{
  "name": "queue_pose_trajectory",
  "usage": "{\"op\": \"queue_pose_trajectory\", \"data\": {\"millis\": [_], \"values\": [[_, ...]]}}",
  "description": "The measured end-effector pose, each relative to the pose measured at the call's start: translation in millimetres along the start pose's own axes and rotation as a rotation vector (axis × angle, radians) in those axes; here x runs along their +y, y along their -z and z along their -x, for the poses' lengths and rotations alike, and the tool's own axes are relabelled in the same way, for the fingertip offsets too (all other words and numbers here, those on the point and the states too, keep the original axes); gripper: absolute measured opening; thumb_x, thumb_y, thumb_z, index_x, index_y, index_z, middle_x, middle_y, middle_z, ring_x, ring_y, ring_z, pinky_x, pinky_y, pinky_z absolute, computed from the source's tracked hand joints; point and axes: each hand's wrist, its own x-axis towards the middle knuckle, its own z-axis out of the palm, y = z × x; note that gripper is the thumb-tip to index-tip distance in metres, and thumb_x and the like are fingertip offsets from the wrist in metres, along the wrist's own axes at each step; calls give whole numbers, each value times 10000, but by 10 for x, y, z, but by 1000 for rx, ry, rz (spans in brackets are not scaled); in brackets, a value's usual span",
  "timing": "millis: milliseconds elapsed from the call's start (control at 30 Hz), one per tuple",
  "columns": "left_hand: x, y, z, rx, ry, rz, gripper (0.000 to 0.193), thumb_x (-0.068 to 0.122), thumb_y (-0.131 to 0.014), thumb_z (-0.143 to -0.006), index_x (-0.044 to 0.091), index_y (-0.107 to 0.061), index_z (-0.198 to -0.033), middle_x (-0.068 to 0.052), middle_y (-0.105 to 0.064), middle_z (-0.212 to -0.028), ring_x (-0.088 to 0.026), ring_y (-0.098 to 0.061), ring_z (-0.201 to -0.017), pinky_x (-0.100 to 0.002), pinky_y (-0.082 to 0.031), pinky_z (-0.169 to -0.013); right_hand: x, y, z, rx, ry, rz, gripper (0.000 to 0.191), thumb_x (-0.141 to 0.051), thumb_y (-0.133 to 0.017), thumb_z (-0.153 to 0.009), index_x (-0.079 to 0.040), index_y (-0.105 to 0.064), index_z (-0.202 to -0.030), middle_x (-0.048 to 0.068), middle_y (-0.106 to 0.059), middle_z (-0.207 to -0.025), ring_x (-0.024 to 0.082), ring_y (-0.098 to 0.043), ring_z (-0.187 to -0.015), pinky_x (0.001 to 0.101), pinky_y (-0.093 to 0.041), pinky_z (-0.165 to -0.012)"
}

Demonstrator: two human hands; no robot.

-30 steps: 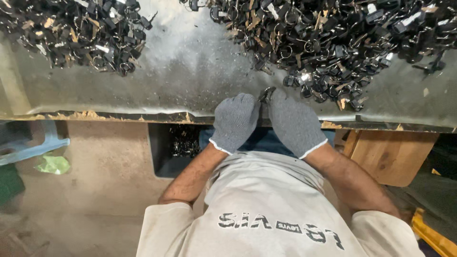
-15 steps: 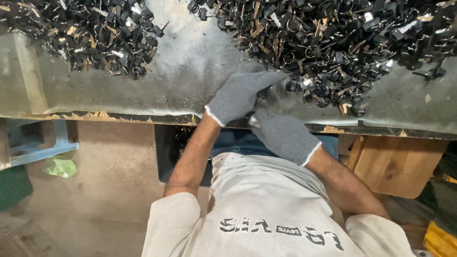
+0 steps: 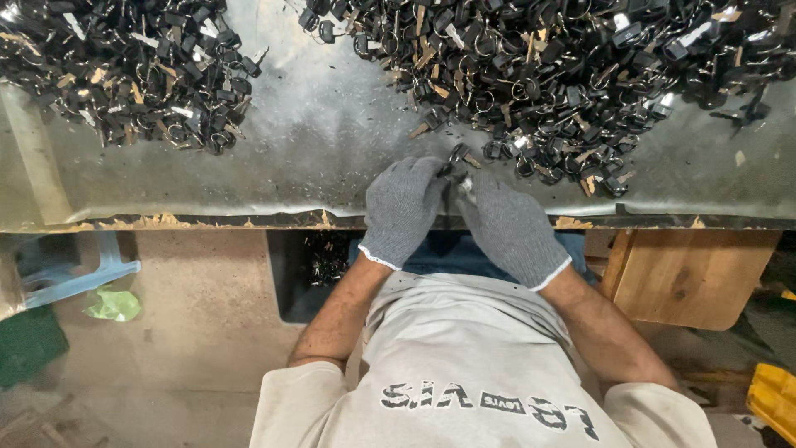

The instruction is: The person, wearing gray gloves, sits at a workbench covered with a large pile of small black metal parts and picks items one at a time from the pile. They handle each part with both hands, then drop it into a bin below the table edge, repeating this continuously.

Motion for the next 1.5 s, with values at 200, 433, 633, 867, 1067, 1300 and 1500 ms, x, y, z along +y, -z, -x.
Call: {"op": "queue_pose_trajectory", "data": {"millis": [200,433,633,867,1067,1300,1500], "values": [[5,38,-9,-7,-83,-8,240,63,-662,-879,58,-629,-1116,-143,-633,-976,-358,-642,-932,-475,-511,-818,-37,-55,-165,179,115,412,160,-137,-637,-977,-30,-548,-1057,174,-677,-837,351,-726,-757,428,-574,-588],[3,-32,49,25,-84,-22,242,54,-661,-889,66,-628,-1129,-137,-627,-987,-352,-632,-980,-467,-506,-885,-45,-27,-90,56,-2,304,235,-217,-634,-987,-5,-571,-1064,195,-662,-849,369,-694,-611,453,-560,-490],[24,-30,34,25,-198,-71,308,37,-643,-869,27,-625,-1176,-161,-638,-1039,-351,-636,-980,-459,-508,-886,-81,49,-106,-29,14,313,241,-158,-593,-1010,21,-539,-1162,186,-667,-819,328,-707,-671,429,-577,-558],[9,-21,48,43,-146,-48,273,52,-641,-851,46,-632,-1123,-151,-633,-977,-356,-637,-941,-465,-502,-855,-77,252,-195,74,21,128,302,-234,-618,-968,30,-573,-1106,209,-700,-852,346,-702,-668,450,-551,-493],[-7,-73,67,10,-148,-53,213,81,-653,-895,59,-628,-1106,-139,-621,-960,-347,-632,-945,-464,-501,-849,-88,102,-151,30,51,298,172,-193,-610,-997,-26,-580,-1025,176,-693,-847,344,-710,-704,444,-569,-547],[-18,-69,54,27,-140,-64,266,83,-661,-880,76,-638,-1145,-128,-635,-994,-343,-641,-957,-461,-511,-849,-118,147,-144,205,114,434,185,-167,-614,-924,-23,-532,-1004,208,-696,-941,355,-728,-811,428,-588,-616],[-17,-38,53,-9,54,78,460,87,-689,-874,54,-602,-1325,-96,-677,-972,-353,-657,-862,-490,-512,-760,-35,65,-121,74,80,218,487,-230,-655,-924,43,-580,-1321,182,-698,-863,340,-703,-642,434,-561,-494]]}}
